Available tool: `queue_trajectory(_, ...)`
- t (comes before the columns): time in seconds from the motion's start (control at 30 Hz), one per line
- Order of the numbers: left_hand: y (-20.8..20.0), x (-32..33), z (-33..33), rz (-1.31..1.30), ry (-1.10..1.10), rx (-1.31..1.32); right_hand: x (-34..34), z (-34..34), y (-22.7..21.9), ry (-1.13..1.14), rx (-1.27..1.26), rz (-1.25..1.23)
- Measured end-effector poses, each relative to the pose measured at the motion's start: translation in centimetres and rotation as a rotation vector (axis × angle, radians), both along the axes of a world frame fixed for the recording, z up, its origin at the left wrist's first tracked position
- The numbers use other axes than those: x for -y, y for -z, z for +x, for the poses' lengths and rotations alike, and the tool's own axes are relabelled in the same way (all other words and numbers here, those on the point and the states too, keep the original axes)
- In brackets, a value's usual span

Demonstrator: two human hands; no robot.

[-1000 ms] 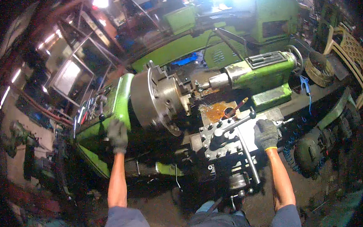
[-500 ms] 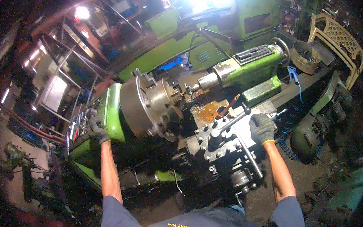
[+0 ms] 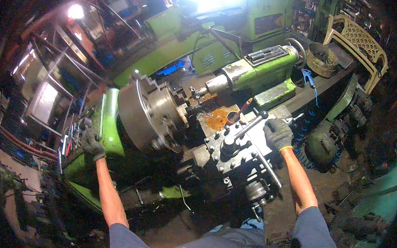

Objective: The person operates a green industrial lathe to machine a cylindrical metal workpiece. They adjust the tool post and cross-slide, apply cutting fluid with a brush, and use a caliper to measure the workpiece diameter while the machine is running. The person also uses a compressed air nozzle to clear metal shavings from the work area.

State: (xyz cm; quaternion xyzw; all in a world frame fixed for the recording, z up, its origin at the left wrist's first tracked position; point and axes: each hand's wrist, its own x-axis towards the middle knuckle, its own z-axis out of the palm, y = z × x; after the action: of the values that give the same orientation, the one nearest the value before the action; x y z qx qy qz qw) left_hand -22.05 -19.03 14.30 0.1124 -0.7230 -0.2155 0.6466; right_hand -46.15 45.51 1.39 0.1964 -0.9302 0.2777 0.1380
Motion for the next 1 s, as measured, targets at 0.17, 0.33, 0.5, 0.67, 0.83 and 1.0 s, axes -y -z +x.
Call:
queue_trajectory(0.17,-0.3,2.6,1.7,-0.138,0.063,0.02,0.8,0.5,-0.1,-0.012,-0.006,-0.042)
queue_trajectory(0.33,0.2,2.7,1.3,0.026,0.09,0.006,0.8,0.3,-1.0,-0.015,0.073,0.034)
queue_trajectory(0.5,0.6,3.6,1.7,0.072,0.088,-0.015,0.7,0.1,-0.6,-0.023,0.072,0.032)
queue_trajectory(0.67,0.5,3.2,1.3,0.029,0.049,0.0,0.6,0.1,0.0,-0.025,-0.031,0.006)
queue_trajectory(0.83,0.5,2.8,1.2,0.14,0.052,0.006,0.7,0.2,-0.8,-0.004,0.094,0.058)
queue_trajectory(1.0,0.5,2.3,1.7,0.19,0.058,0.023,0.6,0.1,-0.3,-0.02,0.084,-0.02)
